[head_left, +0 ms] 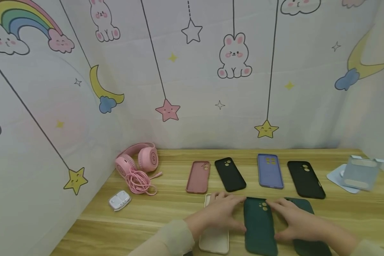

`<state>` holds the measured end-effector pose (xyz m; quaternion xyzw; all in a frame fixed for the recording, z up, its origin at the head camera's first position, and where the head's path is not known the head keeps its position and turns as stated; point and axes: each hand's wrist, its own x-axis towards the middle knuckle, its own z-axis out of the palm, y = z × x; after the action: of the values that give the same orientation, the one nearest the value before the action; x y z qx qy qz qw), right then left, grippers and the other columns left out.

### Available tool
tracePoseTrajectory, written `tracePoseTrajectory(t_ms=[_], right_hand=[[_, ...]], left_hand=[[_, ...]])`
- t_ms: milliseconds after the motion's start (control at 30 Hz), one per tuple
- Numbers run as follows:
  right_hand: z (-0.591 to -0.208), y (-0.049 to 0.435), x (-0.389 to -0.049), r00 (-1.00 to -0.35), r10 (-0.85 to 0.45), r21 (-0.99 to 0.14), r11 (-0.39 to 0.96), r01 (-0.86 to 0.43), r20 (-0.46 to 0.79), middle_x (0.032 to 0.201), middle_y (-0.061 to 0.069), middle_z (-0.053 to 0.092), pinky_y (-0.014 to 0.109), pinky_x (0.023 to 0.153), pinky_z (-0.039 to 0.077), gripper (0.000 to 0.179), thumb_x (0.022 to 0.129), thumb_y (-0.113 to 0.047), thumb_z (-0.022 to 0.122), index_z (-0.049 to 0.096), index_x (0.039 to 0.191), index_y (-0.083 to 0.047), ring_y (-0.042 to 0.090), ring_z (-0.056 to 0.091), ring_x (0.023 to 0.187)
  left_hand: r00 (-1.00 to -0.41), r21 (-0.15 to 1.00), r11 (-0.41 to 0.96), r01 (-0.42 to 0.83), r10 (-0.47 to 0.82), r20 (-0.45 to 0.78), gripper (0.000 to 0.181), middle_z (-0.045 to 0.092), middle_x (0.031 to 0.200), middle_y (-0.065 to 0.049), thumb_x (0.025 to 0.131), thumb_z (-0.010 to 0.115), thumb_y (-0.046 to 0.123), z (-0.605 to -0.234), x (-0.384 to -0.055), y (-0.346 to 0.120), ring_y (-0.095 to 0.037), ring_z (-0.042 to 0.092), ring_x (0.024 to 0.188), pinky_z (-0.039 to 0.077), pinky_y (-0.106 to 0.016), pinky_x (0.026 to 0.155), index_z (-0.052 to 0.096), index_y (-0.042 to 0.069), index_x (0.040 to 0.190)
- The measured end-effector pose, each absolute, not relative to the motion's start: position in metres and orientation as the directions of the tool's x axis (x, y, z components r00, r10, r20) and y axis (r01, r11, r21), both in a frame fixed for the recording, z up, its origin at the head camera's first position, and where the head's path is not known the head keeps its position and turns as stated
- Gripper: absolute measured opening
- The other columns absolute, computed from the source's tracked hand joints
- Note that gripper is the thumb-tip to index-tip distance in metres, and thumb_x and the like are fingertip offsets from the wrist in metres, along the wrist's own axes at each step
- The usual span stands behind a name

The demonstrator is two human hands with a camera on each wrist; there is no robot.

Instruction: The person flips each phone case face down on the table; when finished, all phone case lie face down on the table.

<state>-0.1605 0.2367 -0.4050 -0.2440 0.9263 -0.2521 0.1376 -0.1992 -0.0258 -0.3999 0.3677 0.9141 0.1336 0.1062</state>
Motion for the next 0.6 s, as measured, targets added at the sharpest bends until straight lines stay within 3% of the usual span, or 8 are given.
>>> tracePoseTrajectory(t_ms=[600], right_hand=[[-0.4047,0.2300,-0.1589,-0.836,-0.540,-0.490,0.758,-0.431,-0.100,0.130,0.011,0.041,0.048,0.085,0.043,0.099,0.067,-0.055,0.077,0.040,0.140,0.001,0.031,0.045,0.115]], left_hand=[[-0.703,0.204,0.710,0.674,0.701,-0.117,0.084,0.042,0.140,0.015,0.073,0.069,0.062,-0.3987,-0.1986,-0.0242,-0.018,0.037,0.126,0.020,-0.050,0.103,0.039,0.028,0.144]])
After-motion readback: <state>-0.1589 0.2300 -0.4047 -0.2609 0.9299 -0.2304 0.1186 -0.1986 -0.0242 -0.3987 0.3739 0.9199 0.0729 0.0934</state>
